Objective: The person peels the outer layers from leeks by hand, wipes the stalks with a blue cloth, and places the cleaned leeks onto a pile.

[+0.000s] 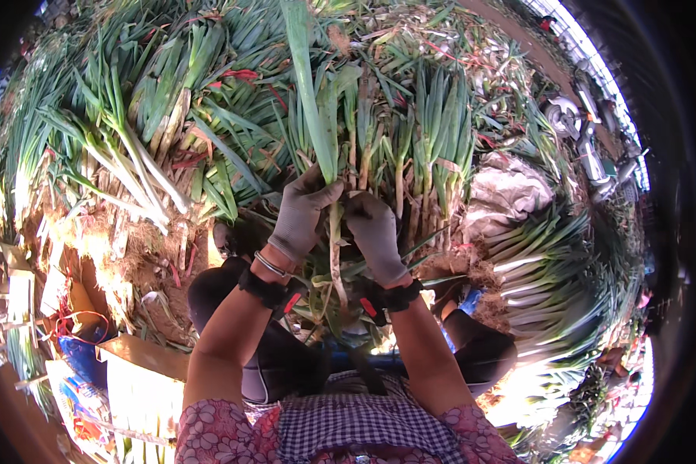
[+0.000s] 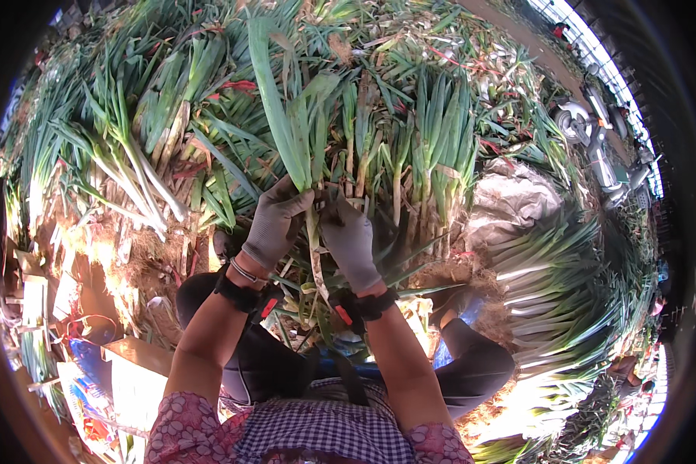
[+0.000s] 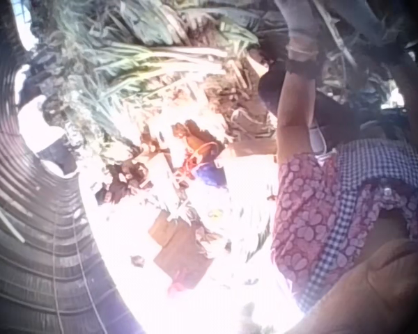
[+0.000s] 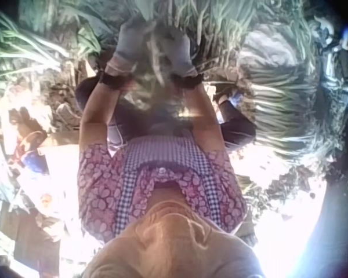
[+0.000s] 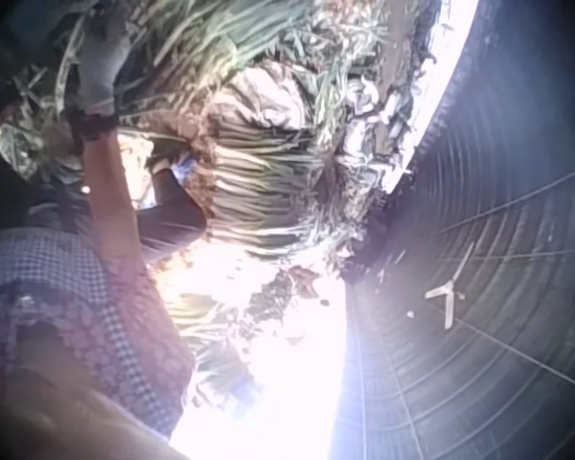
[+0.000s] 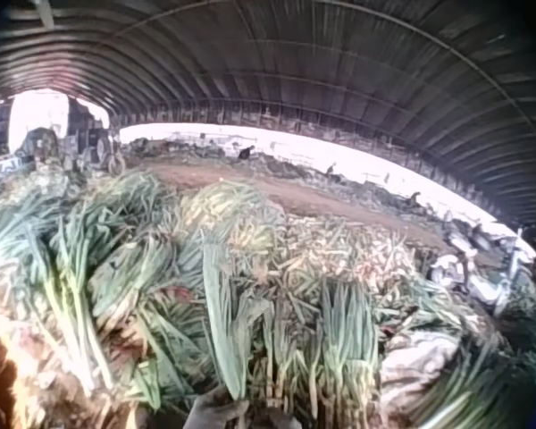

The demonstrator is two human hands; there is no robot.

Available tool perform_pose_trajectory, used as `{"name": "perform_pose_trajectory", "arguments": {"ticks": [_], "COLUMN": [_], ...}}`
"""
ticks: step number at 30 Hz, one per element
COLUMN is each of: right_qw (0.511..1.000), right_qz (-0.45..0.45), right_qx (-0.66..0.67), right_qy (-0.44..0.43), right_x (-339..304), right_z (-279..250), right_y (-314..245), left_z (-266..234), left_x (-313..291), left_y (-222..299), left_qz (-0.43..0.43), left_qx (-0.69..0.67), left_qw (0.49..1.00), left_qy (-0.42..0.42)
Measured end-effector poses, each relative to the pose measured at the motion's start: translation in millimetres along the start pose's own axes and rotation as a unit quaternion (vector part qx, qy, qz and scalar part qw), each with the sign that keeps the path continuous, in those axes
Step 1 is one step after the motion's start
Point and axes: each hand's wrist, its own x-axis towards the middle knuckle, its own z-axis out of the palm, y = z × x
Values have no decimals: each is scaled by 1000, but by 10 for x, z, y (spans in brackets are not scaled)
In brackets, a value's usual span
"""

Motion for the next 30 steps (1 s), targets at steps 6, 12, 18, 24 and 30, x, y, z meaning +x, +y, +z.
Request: {"name": "perform_pose_trajectory", "arguments": {"ticks": [6,12,18,24,30], "right_qw": [997,995,973,993,980], "right_qz": [-66,88,162,-109,-95], "right_qx": [24,6,-160,34,-160], "right_qy": [34,46,-31,-26,-77], "right_x": [-130,-218,-741,-247,-715], "right_z": [25,-196,-855,-143,-250], "right_y": [-212,423,1230,-281,438], "left_z": [-83,-115,-180,-104,-338], "left_x": [84,89,163,187,354], "left_y": [7,199,451,289,449], "left_qz": [-36,-37,36,6,71], "left_qx": [-47,-80,-96,-102,-75], "left_qw": [998,996,995,995,993], "left_qy": [-25,-13,10,17,62]}}
